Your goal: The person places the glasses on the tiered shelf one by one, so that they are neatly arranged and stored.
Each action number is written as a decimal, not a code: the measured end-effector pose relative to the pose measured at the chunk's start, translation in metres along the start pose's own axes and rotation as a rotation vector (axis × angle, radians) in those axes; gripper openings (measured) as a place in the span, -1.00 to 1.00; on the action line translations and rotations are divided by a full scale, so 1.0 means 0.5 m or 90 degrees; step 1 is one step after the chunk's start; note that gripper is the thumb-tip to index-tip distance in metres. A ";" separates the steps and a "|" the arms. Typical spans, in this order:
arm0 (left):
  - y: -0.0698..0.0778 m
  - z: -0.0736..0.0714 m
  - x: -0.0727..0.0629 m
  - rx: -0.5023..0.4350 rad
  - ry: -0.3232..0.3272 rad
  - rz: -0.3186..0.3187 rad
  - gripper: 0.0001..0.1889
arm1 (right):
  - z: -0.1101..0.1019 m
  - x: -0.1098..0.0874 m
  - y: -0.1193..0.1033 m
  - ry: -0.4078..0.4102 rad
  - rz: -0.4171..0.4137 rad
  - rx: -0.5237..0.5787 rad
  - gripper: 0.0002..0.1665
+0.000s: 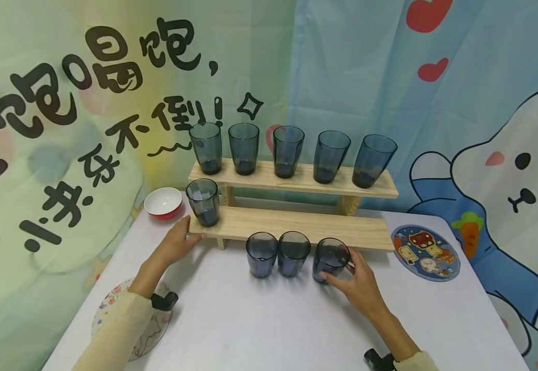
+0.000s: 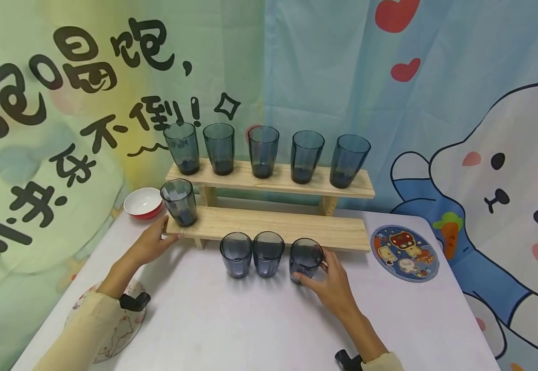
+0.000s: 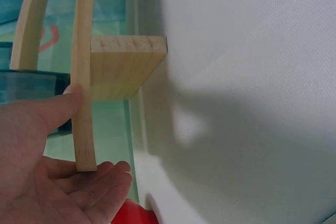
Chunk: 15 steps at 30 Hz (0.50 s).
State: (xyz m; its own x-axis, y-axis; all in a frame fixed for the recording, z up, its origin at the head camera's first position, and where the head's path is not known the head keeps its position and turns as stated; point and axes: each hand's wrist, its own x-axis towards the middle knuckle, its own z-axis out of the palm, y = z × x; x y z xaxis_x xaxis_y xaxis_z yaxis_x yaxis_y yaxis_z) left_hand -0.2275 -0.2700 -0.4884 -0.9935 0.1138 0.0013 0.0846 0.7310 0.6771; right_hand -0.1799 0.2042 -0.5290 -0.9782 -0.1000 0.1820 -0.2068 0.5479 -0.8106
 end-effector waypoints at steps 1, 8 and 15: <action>0.000 0.000 0.000 -0.004 0.000 -0.001 -0.23 | 0.000 0.000 0.000 0.001 -0.001 0.000 0.10; -0.002 -0.002 -0.005 0.000 0.008 0.007 -0.18 | 0.002 -0.001 -0.004 -0.001 -0.007 -0.001 0.08; -0.009 0.000 0.001 -0.007 0.000 0.003 -0.21 | -0.010 0.001 -0.010 -0.015 -0.011 0.001 0.04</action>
State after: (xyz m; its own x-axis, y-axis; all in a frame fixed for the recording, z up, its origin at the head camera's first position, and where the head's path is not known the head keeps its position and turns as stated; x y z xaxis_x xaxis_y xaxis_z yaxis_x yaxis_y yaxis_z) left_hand -0.2283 -0.2730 -0.4914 -0.9931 0.1174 0.0052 0.0891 0.7231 0.6850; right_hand -0.1793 0.2058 -0.5222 -0.9745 -0.1291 0.1837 -0.2244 0.5440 -0.8085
